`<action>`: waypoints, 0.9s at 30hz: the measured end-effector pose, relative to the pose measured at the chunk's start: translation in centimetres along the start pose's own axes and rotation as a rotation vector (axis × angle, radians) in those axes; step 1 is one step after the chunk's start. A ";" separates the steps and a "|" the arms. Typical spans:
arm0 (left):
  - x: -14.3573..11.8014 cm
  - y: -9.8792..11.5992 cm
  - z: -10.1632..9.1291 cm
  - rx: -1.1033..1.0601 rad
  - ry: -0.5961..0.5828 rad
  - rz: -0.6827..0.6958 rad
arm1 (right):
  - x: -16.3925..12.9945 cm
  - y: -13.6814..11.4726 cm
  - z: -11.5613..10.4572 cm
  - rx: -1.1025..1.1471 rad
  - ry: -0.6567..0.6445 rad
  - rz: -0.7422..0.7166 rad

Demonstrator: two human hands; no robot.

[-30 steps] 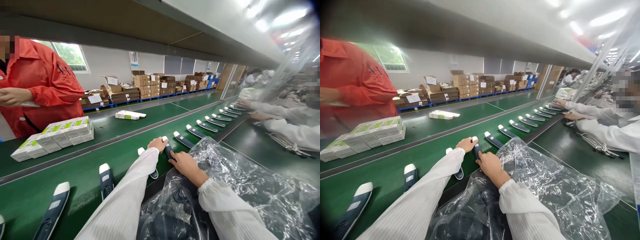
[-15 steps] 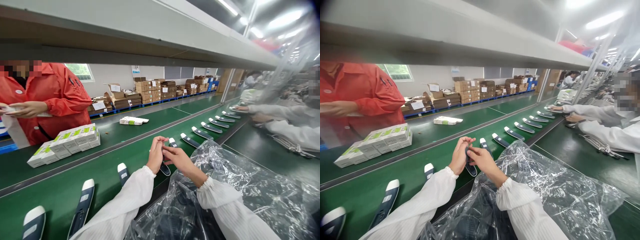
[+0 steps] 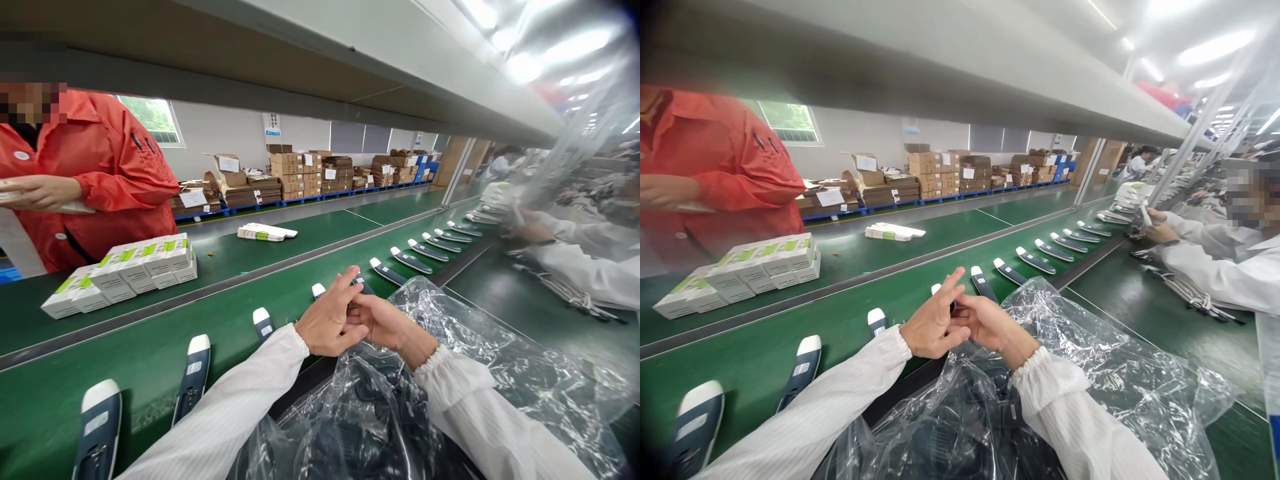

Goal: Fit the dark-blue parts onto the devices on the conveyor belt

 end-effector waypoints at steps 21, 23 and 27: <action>2.6 -10.3 7.5 0.369 -0.070 -0.710 | 3.6 3.8 -5.0 -1.478 0.132 -0.476; 3.8 -10.1 7.4 0.368 -0.142 -0.711 | 3.9 3.1 -5.0 -1.500 0.138 -0.482; 5.1 -6.4 2.6 0.331 -0.233 -0.636 | 1.5 -0.4 -8.5 -1.512 0.322 -0.581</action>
Point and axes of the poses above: each hand's wrist, its own x-axis towards the middle knuckle, its own z-axis out of the palm, y = z × x, the point moved 3 cm from there along x, towards the middle knuckle, and after that the axes turned 11 degrees about y, right-handed, at the moved point
